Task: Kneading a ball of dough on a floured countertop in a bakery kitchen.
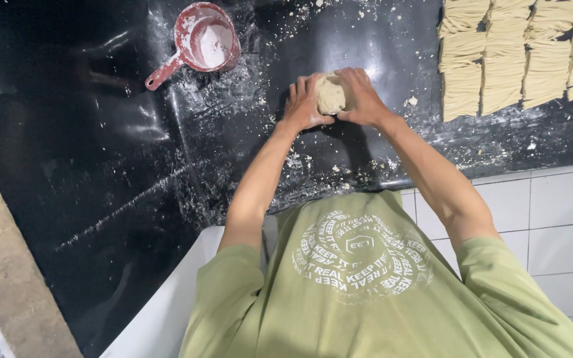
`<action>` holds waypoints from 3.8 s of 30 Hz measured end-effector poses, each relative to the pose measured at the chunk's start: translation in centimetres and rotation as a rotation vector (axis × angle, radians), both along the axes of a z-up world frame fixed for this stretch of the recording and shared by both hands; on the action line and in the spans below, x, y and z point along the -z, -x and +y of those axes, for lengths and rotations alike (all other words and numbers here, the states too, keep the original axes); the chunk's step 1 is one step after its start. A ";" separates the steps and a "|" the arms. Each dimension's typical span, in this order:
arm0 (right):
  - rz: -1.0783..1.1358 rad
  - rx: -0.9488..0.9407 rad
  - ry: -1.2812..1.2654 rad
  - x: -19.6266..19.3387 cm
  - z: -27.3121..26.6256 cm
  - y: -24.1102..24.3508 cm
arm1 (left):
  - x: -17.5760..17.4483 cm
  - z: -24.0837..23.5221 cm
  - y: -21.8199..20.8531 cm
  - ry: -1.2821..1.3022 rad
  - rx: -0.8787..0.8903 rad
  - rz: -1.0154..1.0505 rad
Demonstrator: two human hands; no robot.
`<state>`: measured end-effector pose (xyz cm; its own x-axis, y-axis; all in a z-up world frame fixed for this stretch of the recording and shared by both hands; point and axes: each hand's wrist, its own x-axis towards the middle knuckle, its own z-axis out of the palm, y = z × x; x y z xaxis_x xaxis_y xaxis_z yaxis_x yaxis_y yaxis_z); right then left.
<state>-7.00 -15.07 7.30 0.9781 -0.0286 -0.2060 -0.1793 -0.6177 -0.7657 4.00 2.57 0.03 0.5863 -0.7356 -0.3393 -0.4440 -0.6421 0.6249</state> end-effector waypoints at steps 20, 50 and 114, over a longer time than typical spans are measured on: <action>0.420 0.077 0.182 2.0 -1.7 -4.5 | -1.4 -4.1 1.2 -0.198 -0.090 -0.103; -0.087 0.261 0.033 1.2 2.3 7.4 | 0.6 0.9 5.9 0.286 -0.117 -0.283; 0.383 -0.019 0.401 -0.2 3.3 5.5 | -0.1 0.8 8.4 -0.300 0.116 0.059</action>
<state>-12.52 -11.81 7.49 0.8363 -0.1607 -0.5242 -0.3847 -0.8532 -0.3522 -4.40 3.36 0.18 0.4773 -0.6585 -0.5818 -0.4935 -0.7487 0.4426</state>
